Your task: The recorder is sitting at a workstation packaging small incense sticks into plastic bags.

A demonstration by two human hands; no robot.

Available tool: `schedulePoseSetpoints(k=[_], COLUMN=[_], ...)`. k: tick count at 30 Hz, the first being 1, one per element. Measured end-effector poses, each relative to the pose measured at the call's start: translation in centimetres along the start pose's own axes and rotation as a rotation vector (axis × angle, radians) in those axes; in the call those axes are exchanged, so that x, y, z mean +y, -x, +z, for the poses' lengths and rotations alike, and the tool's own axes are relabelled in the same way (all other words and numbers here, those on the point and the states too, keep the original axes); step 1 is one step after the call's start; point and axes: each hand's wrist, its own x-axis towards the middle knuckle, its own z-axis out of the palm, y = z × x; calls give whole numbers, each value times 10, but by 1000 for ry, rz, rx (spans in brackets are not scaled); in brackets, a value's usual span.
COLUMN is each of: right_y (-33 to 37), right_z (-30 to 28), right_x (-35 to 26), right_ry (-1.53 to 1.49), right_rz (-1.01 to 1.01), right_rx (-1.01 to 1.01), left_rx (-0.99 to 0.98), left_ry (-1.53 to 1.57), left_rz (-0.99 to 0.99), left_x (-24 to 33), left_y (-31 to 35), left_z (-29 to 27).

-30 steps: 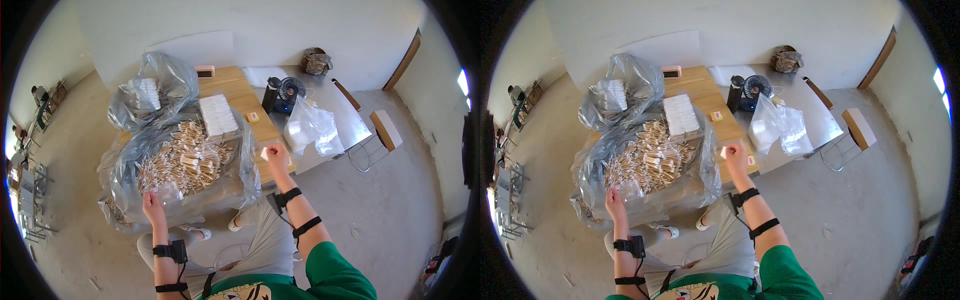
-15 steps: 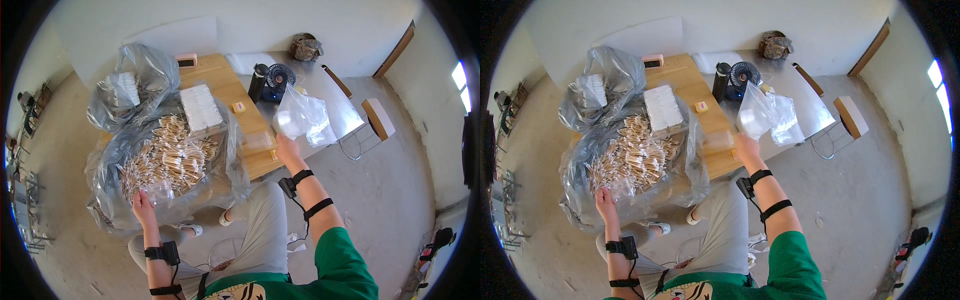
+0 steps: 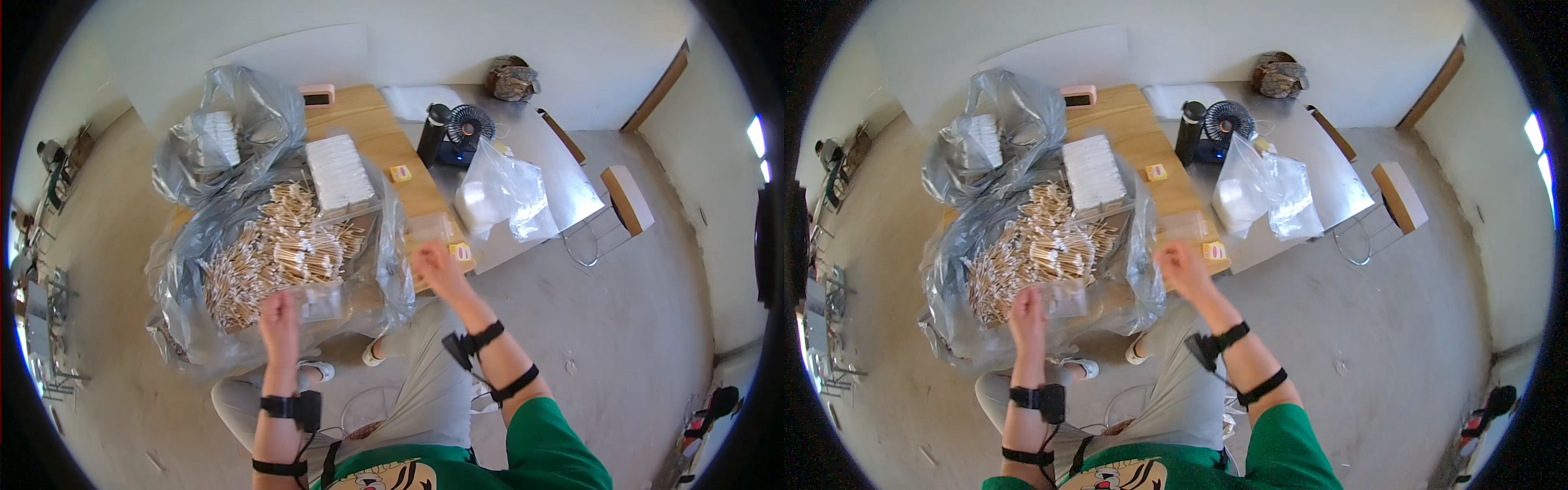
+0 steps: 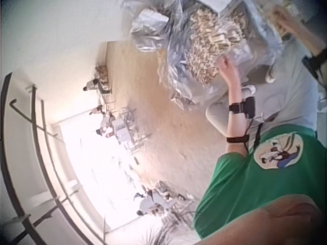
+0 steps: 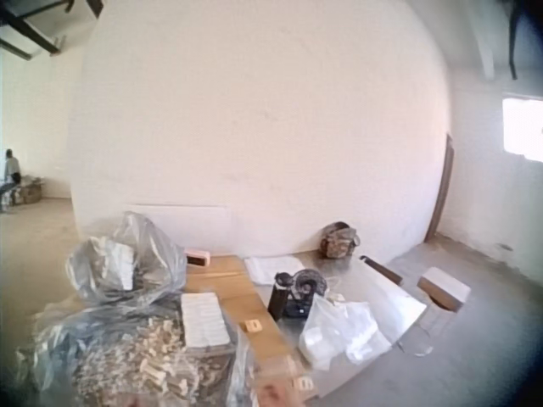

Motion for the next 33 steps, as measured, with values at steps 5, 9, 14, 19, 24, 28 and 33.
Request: schedulePoseSetpoints(k=[5, 9, 14, 19, 24, 28, 33], right_y=[58, 41, -33, -68, -81, -87, -99], right_z=[71, 52, -46, -59, -37, -5, 61], right_x=[-35, -12, 53, 43, 30, -1, -53], right_ry=[-573, -341, 163, 393, 765, 908, 825], right_rz=[46, 49, -68, 73, 79, -355, -663], right_rx=[-276, -16, 545, 475, 428, 462, 161], left_rx=[-248, -167, -1, -92, -35, 41, 140], left_ry=[-9, -155, -647, -1162, -1111, -1097, -1094], left_rz=[94, 98, 458, 48, 29, 158, 203], left_x=[13, -3, -44, -79, -83, -89, -90], left_y=[22, 9, -50, -70, -70, -71, -66], left_z=[47, 29, -26, -58, -56, -55, -60])
